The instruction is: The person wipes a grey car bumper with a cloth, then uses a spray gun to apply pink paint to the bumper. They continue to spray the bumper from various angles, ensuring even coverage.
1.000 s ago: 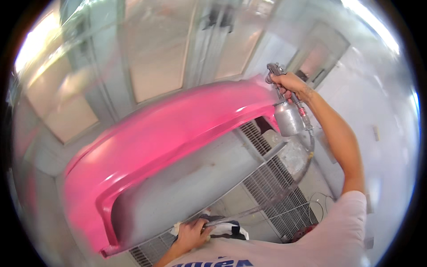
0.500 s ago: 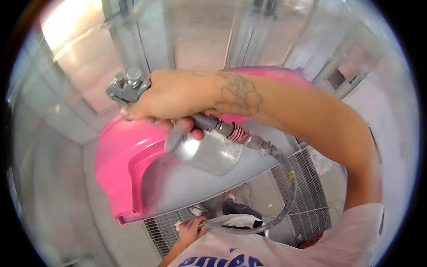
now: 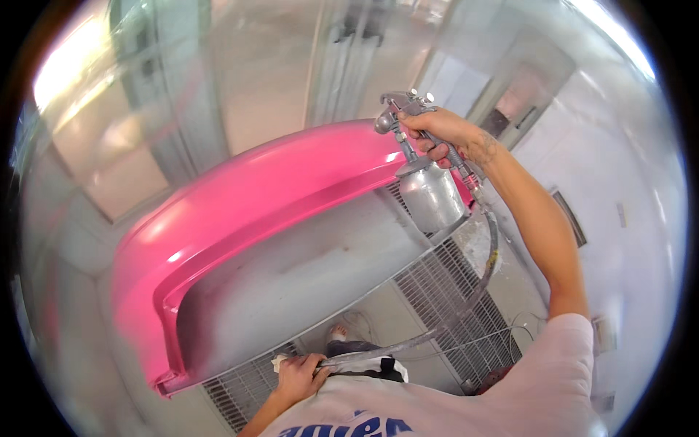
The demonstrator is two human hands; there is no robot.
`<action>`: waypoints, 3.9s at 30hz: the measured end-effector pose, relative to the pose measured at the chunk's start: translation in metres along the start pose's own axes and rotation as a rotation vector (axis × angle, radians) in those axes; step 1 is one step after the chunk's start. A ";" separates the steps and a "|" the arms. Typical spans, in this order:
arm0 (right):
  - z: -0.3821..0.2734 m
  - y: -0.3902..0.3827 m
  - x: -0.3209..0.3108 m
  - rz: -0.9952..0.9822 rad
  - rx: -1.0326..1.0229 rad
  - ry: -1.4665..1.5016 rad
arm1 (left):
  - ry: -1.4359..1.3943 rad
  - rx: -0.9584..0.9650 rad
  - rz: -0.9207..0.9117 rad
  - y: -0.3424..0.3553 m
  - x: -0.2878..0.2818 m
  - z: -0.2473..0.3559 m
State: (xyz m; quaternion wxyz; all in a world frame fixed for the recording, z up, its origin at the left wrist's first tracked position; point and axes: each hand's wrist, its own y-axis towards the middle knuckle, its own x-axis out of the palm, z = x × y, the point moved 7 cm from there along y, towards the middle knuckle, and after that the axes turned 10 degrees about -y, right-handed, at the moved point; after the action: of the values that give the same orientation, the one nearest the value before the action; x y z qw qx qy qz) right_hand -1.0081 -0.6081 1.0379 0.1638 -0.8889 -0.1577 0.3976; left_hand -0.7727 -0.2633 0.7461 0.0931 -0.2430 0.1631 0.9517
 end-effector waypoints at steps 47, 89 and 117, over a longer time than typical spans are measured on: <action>0.017 -0.169 0.540 -0.393 -1.033 -0.652 | 0.296 -0.748 0.444 -0.381 0.014 -0.072; 0.453 0.054 -0.248 -0.323 -0.497 -0.160 | 0.442 -0.888 -0.601 0.196 0.544 -0.059; 0.297 0.405 -0.340 -0.859 -0.693 -0.007 | -0.355 -1.968 0.520 0.486 1.037 0.136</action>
State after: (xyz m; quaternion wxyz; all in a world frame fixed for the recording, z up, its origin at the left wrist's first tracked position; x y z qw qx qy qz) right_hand -1.3880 -1.0616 0.9052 0.0085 -0.7453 -0.6284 0.2225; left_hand -1.8531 -0.5647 0.4767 -0.3328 -0.0250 -0.6562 0.6768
